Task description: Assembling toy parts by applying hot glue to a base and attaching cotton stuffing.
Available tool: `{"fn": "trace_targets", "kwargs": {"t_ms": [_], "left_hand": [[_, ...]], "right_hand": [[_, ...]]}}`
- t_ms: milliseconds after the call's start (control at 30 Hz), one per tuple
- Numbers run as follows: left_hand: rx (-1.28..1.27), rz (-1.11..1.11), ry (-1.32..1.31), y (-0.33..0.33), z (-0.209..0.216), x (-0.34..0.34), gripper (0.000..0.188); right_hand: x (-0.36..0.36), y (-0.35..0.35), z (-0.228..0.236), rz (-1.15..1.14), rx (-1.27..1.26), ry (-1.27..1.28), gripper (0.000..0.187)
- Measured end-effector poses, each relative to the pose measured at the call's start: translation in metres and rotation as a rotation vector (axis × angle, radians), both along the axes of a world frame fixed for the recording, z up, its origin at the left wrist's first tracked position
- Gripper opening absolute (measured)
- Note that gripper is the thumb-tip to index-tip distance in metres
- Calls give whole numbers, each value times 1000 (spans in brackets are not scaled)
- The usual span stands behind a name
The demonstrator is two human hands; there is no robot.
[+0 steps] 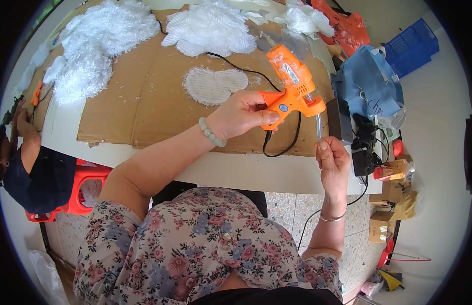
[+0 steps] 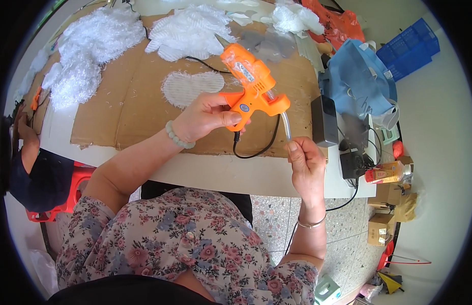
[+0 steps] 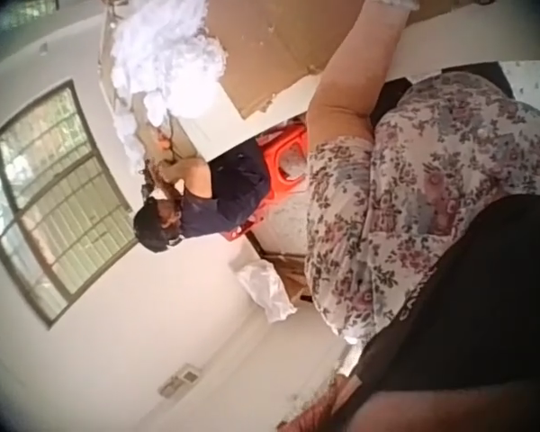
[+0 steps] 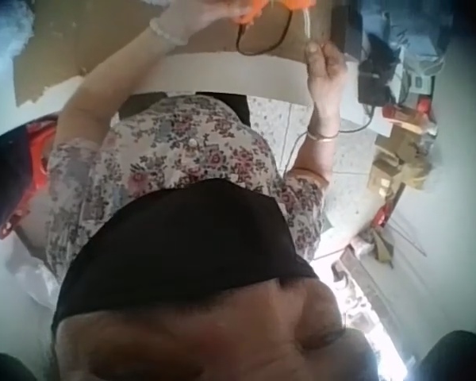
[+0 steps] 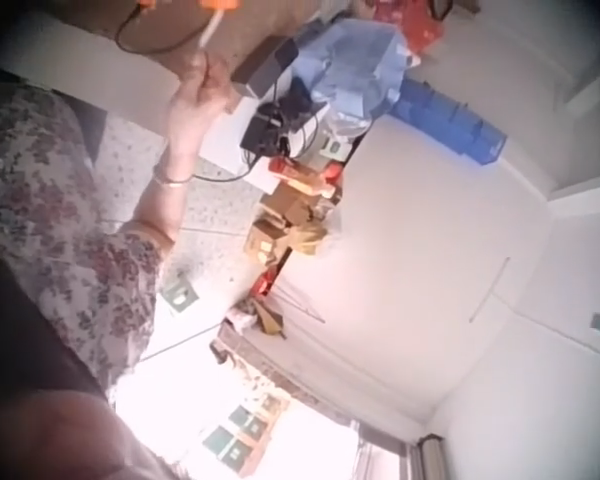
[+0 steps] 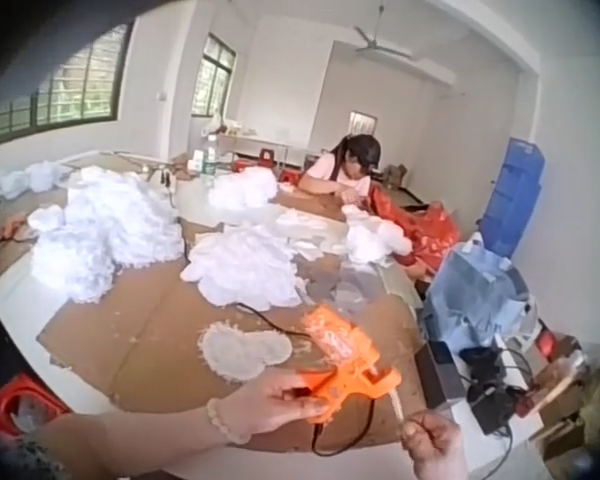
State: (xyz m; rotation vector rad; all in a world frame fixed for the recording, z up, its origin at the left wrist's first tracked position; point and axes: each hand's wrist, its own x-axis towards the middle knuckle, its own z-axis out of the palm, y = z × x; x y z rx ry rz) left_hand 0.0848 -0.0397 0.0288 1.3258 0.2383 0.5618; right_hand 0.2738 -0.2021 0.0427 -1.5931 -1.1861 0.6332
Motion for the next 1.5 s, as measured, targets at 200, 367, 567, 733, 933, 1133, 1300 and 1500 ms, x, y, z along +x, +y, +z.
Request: {"fn": "trace_targets", "kwargs": {"t_ms": [200, 367, 567, 733, 933, 1133, 1300, 1500], "left_hand": [[41, -6, 23, -5, 2, 3, 41], [-106, 44, -26, -9, -7, 8, 41], [-252, 98, -84, -16, 7, 7, 36], [-10, 111, -1, -26, 4, 15, 35], [-154, 47, 98, -12, 10, 4, 28], [971, 7, 627, 13, 13, -66, 28], [1525, 290, 518, 25, -8, -92, 35], [1407, 267, 574, 24, -12, -93, 36]], "right_hand": [[4, -3, -1, 95, -117, 359, 21], [-11, 11, 20, -145, 171, -453, 11], [-41, 14, 27, 100, 93, -429, 37], [-38, 70, 18, 376, 112, 330, 51], [-40, 98, 14, 417, 62, 611, 40], [-24, 105, 4, 406, -111, 512, 35], [-9, 114, -1, 365, -252, 296, 29], [-11, 124, -3, 361, -374, 233, 23]]}}
